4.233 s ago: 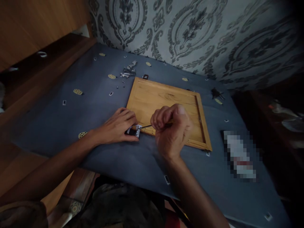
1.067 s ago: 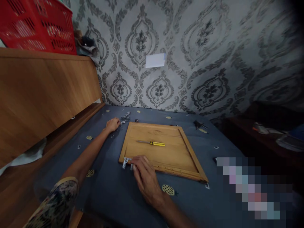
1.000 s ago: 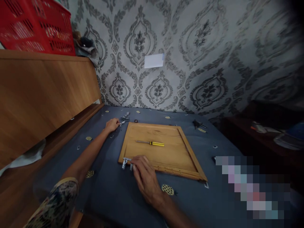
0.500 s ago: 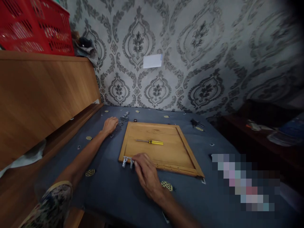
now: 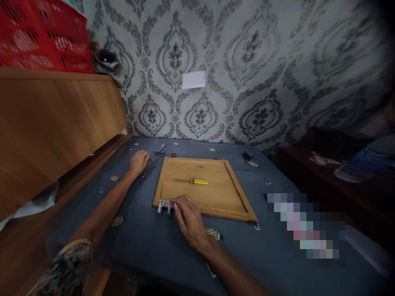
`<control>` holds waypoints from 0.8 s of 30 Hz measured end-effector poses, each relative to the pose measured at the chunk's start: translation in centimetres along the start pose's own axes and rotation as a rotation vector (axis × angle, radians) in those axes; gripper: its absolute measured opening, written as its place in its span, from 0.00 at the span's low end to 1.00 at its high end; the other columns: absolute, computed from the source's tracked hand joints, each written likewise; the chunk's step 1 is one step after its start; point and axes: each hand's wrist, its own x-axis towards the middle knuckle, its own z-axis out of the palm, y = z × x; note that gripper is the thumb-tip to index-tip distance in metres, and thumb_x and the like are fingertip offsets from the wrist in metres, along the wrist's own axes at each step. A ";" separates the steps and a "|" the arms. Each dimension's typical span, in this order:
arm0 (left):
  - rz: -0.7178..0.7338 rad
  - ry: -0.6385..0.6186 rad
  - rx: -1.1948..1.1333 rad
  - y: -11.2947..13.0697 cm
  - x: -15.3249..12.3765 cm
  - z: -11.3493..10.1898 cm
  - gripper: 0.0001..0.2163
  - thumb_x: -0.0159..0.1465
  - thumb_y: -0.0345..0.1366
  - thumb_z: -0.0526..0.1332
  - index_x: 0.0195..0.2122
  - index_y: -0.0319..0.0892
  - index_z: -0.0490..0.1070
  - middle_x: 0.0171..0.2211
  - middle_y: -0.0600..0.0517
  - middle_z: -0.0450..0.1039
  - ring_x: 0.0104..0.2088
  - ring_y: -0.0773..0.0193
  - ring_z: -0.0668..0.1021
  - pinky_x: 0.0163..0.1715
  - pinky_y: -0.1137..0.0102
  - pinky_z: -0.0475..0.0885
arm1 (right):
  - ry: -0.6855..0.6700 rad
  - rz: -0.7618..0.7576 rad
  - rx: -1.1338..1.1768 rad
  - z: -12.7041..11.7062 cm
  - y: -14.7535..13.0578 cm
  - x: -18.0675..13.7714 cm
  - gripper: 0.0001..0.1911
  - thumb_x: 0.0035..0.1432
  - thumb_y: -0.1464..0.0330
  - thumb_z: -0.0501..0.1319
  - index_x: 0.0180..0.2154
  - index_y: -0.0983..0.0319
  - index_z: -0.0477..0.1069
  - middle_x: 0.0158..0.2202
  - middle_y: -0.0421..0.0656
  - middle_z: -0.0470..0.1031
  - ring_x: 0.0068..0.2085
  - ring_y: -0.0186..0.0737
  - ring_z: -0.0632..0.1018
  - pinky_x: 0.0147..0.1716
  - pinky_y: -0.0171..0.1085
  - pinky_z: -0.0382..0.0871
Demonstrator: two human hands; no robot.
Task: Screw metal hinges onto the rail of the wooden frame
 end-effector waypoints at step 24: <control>0.096 -0.385 -0.715 10.3 -12.6 -3.8 0.15 0.62 0.51 0.63 0.30 0.43 0.73 0.27 0.52 0.74 0.30 0.59 0.77 0.33 0.68 0.75 | 0.026 0.179 -0.050 -0.1 -0.6 0.2 0.14 0.72 0.74 0.55 0.52 0.58 0.75 0.46 0.47 0.79 0.46 0.43 0.83 0.48 0.40 0.82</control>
